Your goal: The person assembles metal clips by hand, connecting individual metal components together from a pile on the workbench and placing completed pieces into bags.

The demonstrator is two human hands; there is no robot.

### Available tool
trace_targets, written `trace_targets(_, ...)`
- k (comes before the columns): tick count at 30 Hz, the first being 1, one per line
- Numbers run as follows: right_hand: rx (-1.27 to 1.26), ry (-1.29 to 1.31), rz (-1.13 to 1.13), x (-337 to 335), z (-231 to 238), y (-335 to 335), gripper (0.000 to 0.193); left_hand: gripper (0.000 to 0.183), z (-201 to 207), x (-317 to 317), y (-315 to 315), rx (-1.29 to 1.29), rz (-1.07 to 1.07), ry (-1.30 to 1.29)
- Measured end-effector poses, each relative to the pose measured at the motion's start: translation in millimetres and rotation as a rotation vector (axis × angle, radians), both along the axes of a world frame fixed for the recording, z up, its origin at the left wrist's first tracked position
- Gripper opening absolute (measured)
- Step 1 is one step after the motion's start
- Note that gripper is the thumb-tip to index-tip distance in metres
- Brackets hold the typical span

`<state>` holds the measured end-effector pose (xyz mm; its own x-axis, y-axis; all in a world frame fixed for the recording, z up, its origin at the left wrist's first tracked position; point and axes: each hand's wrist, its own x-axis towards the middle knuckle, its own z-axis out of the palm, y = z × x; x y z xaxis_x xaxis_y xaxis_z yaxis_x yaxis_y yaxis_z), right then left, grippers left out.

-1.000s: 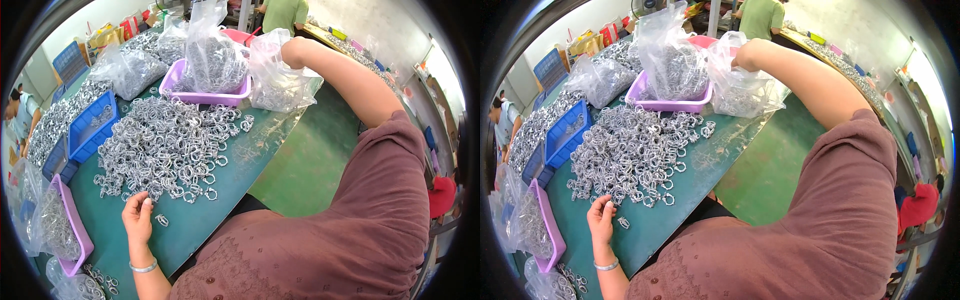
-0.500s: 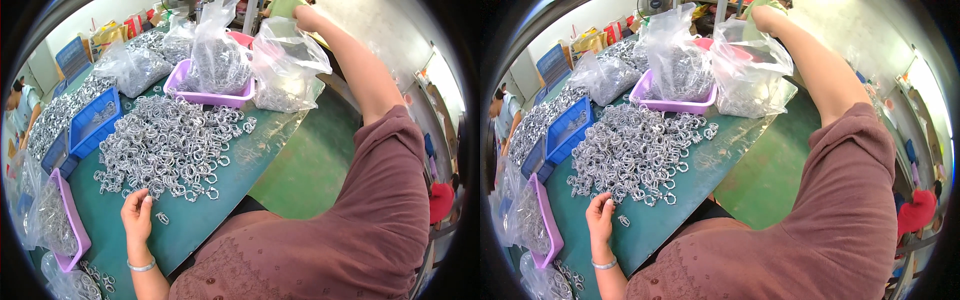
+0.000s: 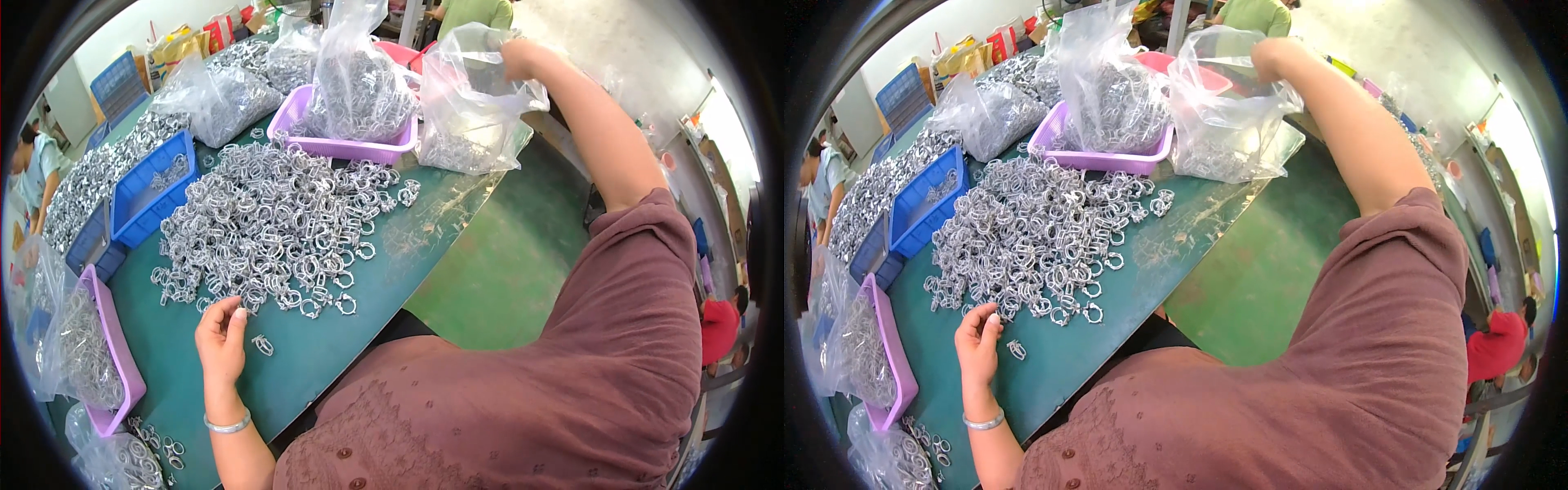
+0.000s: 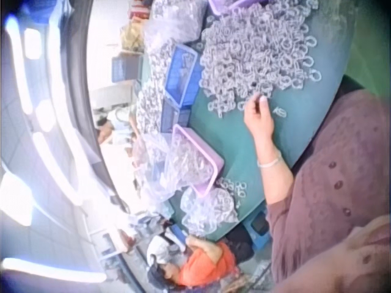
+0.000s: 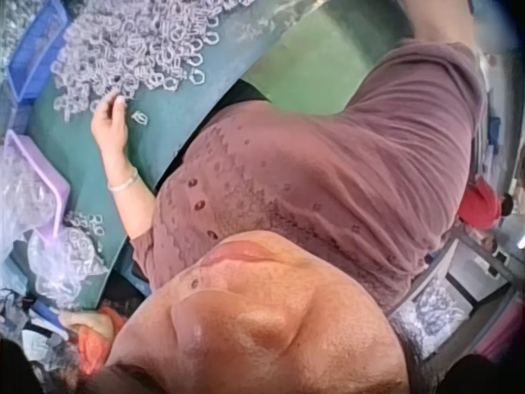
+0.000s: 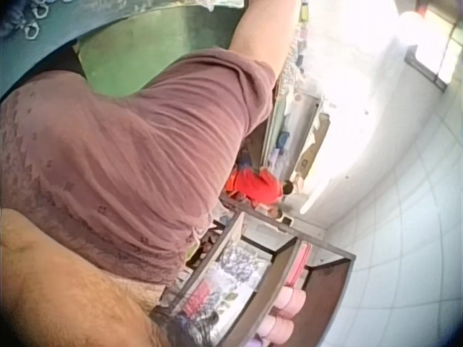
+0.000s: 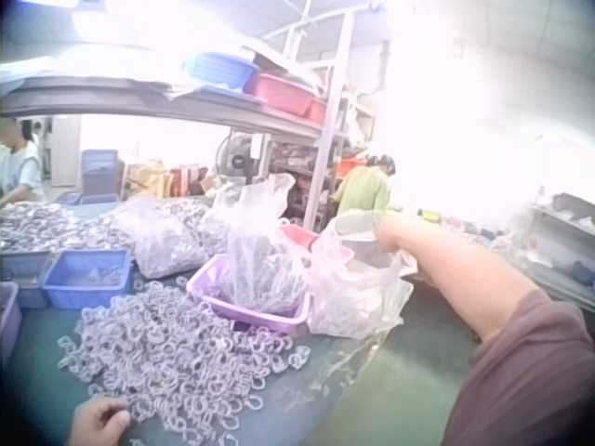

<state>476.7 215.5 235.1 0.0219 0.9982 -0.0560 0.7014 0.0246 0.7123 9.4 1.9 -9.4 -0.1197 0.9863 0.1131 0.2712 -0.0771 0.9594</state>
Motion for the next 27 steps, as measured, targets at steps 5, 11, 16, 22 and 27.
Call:
trace_targets(5, 0.28, 0.133, 0.142, -8, 12, 7, 0.015, 0.016, -6, -5, 1, 0.008, 0.004, -0.006)
trace_targets(11, 0.235, 0.413, 0.087, -41, 27, -25, 0.019, 0.015, -1, -2, -3, 0.017, 0.013, 0.018)
trace_targets(16, -0.378, 0.816, 0.136, -29, -11, -16, 0.033, 0.015, -3, 0, 0, 0.03, -0.005, 0.005)
trace_targets(22, -0.04, 0.626, -0.042, -38, -24, 5, 0.043, 0.016, 1, -4, -7, 0.023, 0.045, 0.052)
trace_targets(27, 0.199, 0.338, 0.247, -3, 1, 53, 0.04, 0.016, -10, -10, 1, 0.038, 0.013, 0.023)
